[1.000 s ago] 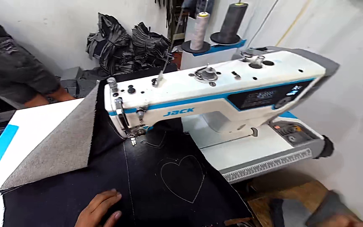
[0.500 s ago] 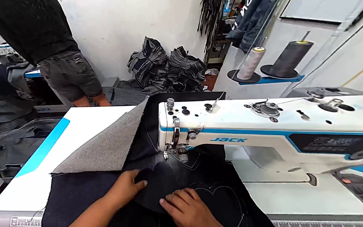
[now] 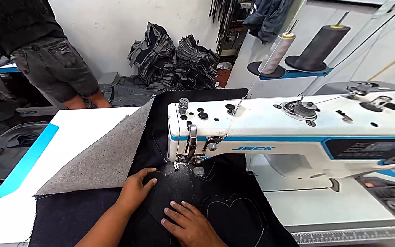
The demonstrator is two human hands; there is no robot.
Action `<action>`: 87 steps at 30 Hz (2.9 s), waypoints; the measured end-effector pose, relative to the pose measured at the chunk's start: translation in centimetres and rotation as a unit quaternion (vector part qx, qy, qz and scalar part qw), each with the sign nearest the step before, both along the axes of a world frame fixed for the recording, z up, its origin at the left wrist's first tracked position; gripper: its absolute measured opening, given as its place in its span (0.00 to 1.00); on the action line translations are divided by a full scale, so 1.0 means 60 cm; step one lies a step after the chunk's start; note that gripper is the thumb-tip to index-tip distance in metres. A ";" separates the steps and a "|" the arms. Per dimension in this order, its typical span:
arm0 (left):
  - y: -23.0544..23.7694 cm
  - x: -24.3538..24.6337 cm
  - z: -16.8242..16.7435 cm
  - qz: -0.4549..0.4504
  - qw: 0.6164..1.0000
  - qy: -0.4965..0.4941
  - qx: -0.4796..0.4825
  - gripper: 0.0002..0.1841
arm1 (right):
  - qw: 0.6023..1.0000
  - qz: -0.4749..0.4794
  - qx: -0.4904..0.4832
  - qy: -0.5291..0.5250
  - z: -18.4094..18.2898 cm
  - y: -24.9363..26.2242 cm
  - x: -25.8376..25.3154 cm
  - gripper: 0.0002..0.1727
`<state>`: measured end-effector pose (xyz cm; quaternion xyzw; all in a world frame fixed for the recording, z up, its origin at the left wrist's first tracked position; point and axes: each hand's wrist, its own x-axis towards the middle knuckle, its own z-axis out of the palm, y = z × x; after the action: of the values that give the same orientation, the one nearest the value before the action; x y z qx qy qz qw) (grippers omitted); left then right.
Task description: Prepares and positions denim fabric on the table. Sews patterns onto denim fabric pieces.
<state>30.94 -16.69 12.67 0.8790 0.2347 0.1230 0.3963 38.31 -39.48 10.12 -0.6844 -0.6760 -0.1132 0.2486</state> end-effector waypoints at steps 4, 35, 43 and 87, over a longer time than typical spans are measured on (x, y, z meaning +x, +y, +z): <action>-0.011 -0.002 -0.005 0.001 0.998 -0.014 0.061 0.21 | 1.000 -0.008 0.024 -0.006 -0.012 -0.001 -0.011 0.16; -0.011 -0.007 0.003 -0.441 0.864 0.038 0.240 0.32 | 0.982 -0.117 -0.119 0.083 0.010 -0.060 -0.032 0.32; -0.012 0.006 0.002 -0.283 0.930 0.050 0.229 0.33 | 0.963 -0.047 -0.241 0.114 0.032 -0.034 0.106 0.37; -0.022 0.054 0.027 -0.197 0.930 0.231 0.207 0.35 | 0.948 -0.096 -0.275 0.127 0.046 0.011 0.135 0.35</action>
<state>34.19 -17.99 14.29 0.9742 0.1111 -0.1182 0.1566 46.41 -38.82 12.89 -0.7969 -0.5743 0.1417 0.1226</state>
